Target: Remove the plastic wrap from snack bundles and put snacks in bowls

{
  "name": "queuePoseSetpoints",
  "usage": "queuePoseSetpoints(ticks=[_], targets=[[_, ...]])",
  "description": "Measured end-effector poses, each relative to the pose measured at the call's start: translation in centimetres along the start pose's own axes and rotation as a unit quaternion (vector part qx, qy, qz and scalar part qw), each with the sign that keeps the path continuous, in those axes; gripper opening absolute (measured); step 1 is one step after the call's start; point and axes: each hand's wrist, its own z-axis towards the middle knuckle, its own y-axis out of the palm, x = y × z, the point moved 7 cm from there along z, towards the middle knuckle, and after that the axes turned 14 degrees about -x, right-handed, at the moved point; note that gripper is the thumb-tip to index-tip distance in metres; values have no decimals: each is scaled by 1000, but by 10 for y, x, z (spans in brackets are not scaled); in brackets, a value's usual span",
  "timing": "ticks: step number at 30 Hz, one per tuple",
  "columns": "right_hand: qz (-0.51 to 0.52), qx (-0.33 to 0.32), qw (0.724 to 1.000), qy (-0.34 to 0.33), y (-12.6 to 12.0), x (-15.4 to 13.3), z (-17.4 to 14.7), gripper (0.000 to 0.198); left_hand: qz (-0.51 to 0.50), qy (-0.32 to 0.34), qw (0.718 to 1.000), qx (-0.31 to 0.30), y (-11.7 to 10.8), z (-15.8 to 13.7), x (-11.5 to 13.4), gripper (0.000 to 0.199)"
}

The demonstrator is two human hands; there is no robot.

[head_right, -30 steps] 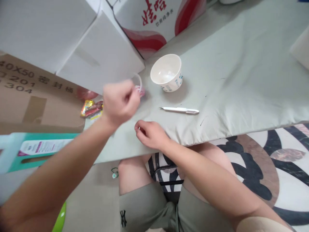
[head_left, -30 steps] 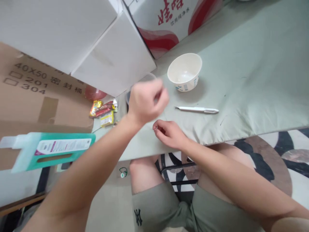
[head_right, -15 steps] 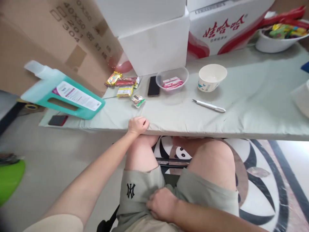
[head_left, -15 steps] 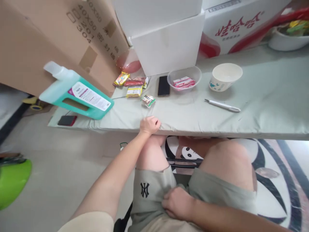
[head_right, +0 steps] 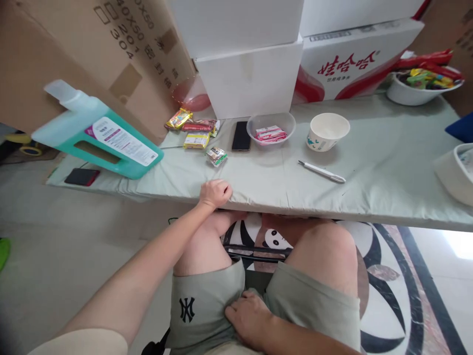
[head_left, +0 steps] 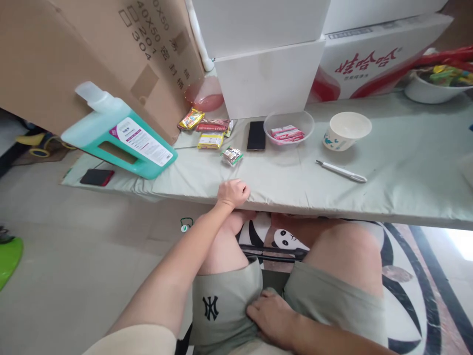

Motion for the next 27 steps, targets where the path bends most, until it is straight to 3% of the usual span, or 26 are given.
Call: queuePoseSetpoints(ticks=[4, 9, 12, 17, 23, 27], targets=[[-13, -91, 995, -38, -1, -5, 2, 31, 7, -3, 1000, 5, -1, -1, 0, 33], [12, -100, 986, -130, -25, -7, -4, 42, 13, -12, 1000, -2, -2, -2, 2, 32], [-20, -47, 983, -174, -51, 15, -7, 42, 12, -22, 1000, -12, 1, 0, 1, 35], [-28, 14, 988, -155, -70, 66, 9, 34, 6, -36, 999, -18, 6, 4, 1, 39], [-43, 118, 985, -120, -57, 50, 26, 20, -6, -34, 999, -9, 3, -1, 2, 36], [10, 247, 965, -84, -96, 57, 6, 22, -16, -19, 1000, 9, -2, -5, 1, 34]])
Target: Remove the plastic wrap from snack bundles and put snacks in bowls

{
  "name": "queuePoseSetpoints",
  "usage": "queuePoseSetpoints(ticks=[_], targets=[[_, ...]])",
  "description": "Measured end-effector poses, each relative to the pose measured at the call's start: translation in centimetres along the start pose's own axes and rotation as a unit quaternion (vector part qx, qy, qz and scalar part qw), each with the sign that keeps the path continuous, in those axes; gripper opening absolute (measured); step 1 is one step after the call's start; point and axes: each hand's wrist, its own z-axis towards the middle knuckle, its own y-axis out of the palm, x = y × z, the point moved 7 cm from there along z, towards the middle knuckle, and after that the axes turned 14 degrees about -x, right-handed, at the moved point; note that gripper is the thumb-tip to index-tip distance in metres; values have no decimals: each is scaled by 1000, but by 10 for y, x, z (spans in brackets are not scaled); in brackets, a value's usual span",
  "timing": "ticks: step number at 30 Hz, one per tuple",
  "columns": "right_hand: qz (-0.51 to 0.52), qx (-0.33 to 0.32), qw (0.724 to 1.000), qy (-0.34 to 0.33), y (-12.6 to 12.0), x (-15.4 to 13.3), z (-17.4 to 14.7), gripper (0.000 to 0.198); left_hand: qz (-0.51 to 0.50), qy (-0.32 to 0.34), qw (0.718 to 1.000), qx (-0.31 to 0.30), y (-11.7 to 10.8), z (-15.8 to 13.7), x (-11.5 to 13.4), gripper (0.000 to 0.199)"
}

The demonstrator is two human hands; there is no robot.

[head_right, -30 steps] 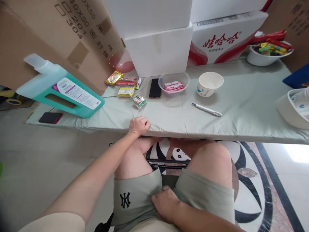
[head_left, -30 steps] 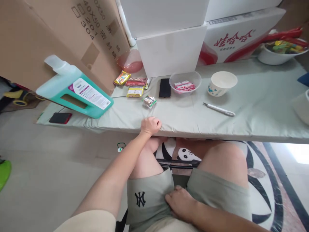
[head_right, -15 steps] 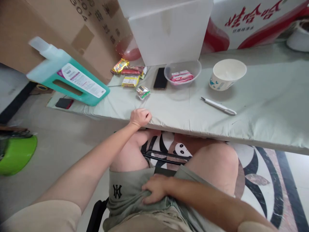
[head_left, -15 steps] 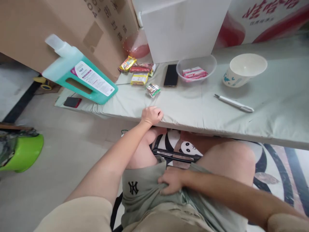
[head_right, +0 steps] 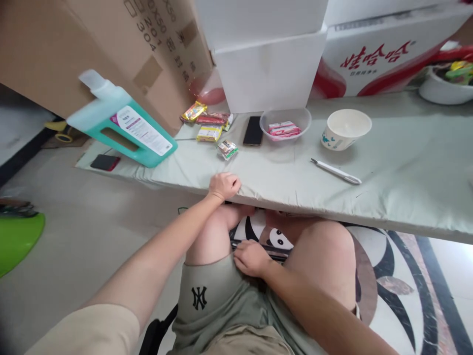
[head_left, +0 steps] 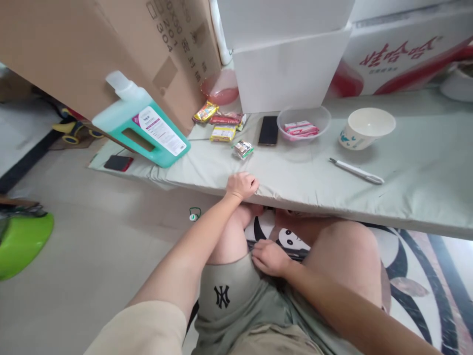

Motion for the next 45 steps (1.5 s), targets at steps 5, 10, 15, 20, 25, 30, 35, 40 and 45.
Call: queuePoseSetpoints(ticks=[5, 10, 15, 20, 25, 30, 35, 40, 45], targets=[[82, 204, 974, 60, -114, 9, 5, 29, -33, 15, 999, 15, 1, 0, -5, 33], [178, 349, 915, 95, -202, 39, 38, 28, -58, 19, 998, 9, 0, -2, -10, 29], [233, 413, 874, 106, -216, 59, 45, 29, -59, -19, 994, 85, -45, 14, -36, 29], [221, 394, 888, 84, -213, 53, 32, 25, -166, -45, 983, 62, -71, 70, -54, 61], [191, 466, 853, 136, -233, 81, -18, 20, -523, -20, 852, 17, -57, 77, -47, 53], [-26, 577, 735, 355, -237, 121, -127, 32, -813, 25, 572, -104, -39, 40, -9, 48], [-93, 476, 714, 505, -226, 152, -167, 50, -826, 55, 546, -127, -41, 33, 25, 45], [-125, 437, 732, 507, -228, 149, -159, 34, -809, 77, 567, -132, -43, 54, 50, 46], [-142, 451, 717, 512, -226, 153, -161, 31, -846, 95, 506, -136, -27, 63, 49, 44]])
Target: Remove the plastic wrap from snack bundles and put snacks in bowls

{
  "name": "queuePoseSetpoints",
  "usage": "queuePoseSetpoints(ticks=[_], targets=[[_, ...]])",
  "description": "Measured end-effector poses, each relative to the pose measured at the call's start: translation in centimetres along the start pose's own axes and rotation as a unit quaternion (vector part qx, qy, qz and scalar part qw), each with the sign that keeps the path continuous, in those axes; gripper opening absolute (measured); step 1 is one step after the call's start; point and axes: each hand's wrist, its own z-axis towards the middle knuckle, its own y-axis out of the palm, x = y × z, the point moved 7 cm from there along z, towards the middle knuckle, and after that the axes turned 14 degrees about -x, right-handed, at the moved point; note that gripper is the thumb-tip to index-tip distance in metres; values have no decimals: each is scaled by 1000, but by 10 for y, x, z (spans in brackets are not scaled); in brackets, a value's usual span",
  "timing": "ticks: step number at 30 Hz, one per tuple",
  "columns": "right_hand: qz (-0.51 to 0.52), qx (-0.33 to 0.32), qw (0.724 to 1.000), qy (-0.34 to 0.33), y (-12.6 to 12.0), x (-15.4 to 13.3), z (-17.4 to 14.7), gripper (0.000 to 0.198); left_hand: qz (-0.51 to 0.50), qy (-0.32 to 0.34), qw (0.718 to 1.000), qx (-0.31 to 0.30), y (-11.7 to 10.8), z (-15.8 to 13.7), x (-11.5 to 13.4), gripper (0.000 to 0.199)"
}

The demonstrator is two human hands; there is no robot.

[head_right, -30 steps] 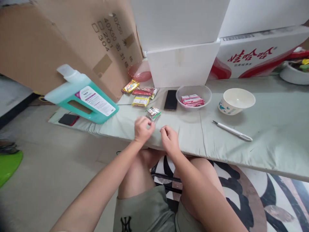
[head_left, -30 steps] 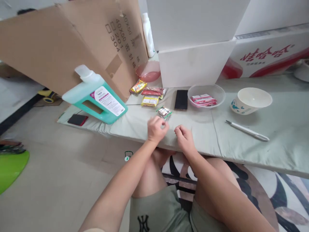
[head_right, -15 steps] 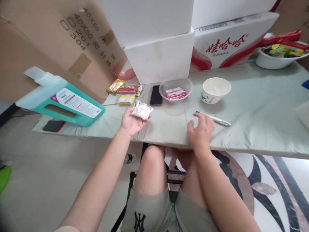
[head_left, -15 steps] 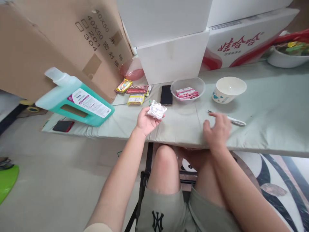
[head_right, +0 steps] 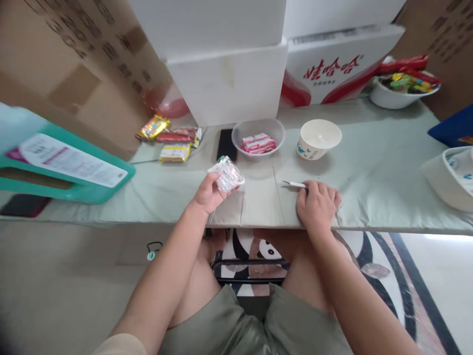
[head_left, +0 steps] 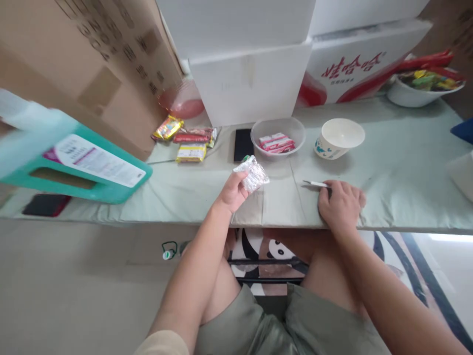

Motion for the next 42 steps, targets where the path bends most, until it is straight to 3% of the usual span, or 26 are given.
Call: queuePoseSetpoints(ticks=[6, 12, 16, 18, 21, 24, 26, 29, 36, 42], targets=[[-3, 10, 999, 32, 3, 7, 3, 30, -34, 2, 994, -107, 12, 10, 0, 47], [-6, 30, 999, 22, -5, 0, -2, 29, -140, 10, 987, -77, -9, 16, 13, 51], [-5, -25, 1000, 15, -5, -17, -3, 27, -173, 30, 983, -57, -30, 11, 28, 47], [22, -85, 996, -11, -3, -42, -1, 28, -149, 48, 987, -29, -42, 9, 35, 43], [133, -187, 969, -94, 8, -107, 1, 30, -94, 67, 993, 16, -58, 8, 39, 36], [307, -269, 901, -146, 21, -184, 3, 38, -68, 88, 993, 38, -65, 9, 43, 29], [409, -306, 849, -135, 29, -223, 5, 43, -73, 105, 990, 51, -67, 9, 46, 26], [468, -314, 819, -103, 36, -251, 5, 44, -94, 119, 986, 76, -70, 7, 51, 28], [405, -314, 853, -98, 40, -247, 5, 52, -68, 174, 982, 31, -70, 1, 65, 22], [299, -333, 890, -89, 40, -225, -2, 48, -77, 189, 977, 63, -81, -4, 67, 26]])
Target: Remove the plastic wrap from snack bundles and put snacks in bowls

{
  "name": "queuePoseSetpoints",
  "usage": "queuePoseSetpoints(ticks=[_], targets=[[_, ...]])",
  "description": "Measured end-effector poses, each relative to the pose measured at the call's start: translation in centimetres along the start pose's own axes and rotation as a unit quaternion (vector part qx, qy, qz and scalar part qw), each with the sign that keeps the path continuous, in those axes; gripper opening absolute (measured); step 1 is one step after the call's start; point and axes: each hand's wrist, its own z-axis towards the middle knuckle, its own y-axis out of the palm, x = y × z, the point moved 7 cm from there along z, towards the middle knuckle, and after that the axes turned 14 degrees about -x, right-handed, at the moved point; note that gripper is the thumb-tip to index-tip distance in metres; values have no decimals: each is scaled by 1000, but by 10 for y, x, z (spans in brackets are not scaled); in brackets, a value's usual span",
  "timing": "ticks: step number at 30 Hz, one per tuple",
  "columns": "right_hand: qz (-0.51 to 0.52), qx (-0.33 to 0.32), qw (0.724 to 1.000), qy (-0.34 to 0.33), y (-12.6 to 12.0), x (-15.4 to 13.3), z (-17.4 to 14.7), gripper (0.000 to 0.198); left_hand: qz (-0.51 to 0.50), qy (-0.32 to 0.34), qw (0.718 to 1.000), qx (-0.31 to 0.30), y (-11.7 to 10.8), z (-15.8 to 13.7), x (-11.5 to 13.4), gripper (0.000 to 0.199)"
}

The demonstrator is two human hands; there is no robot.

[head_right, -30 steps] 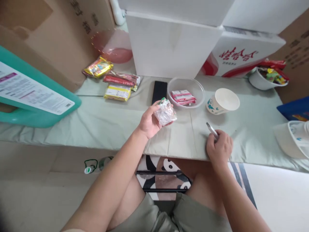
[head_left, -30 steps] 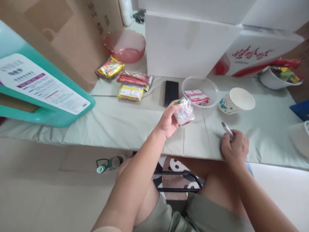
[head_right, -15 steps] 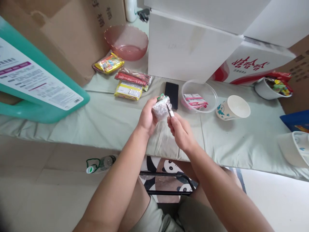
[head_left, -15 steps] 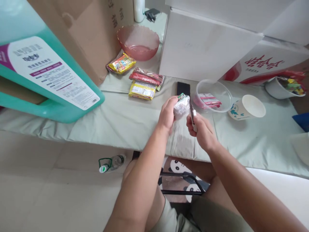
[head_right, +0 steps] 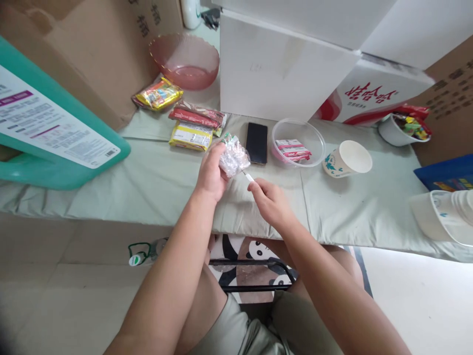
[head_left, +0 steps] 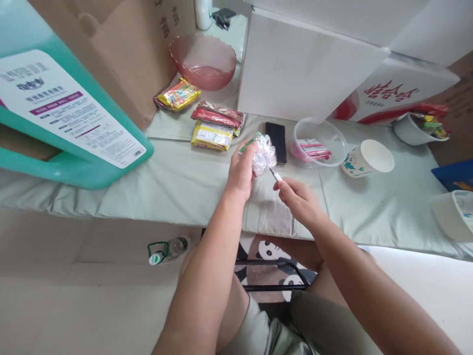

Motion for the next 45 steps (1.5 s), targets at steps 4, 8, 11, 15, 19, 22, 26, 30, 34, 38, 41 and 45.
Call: queuePoseSetpoints(ticks=[4, 8, 11, 15, 19, 22, 26, 30, 34, 38, 41, 45], targets=[[-107, 45, 992, 41, -25, 41, -30, 48, -7, 3, 1000, 28, -13, -2, 3, 29], [-291, 171, 939, 62, -65, 80, -63, 40, 20, -17, 999, 26, -12, -7, -3, 26], [-356, 237, 902, 62, -78, 90, -75, 36, 29, -62, 998, 13, -2, -12, -15, 19], [-275, 245, 928, -61, -64, 57, -68, 32, 72, -155, 985, -24, 13, -16, -31, 7], [-145, 180, 958, -167, -35, 10, -42, 36, 135, -201, 968, -61, 17, -18, -37, 11], [-99, 177, 964, -170, -24, -4, -24, 26, 143, -227, 957, -113, 19, -21, -37, 18], [-71, 190, 970, -136, -19, 4, -14, 12, 148, -260, 942, -153, 16, -30, -30, 31], [-89, 194, 963, -167, -16, 1, -19, 8, 157, -287, 939, -105, 7, -33, -27, 27], [-146, 211, 941, -219, -15, -13, -34, 8, 168, -267, 947, -65, 0, -28, -26, 21], [-180, 192, 941, -214, -16, -6, -46, 9, 166, -235, 957, -37, -4, -24, -25, 19], [-161, 196, 948, -192, -19, 10, -53, 8, 165, -222, 960, -32, -5, -23, -25, 19], [-108, 198, 957, -184, -16, 15, -52, 22, 162, -210, 963, -41, -3, -23, -24, 25]])
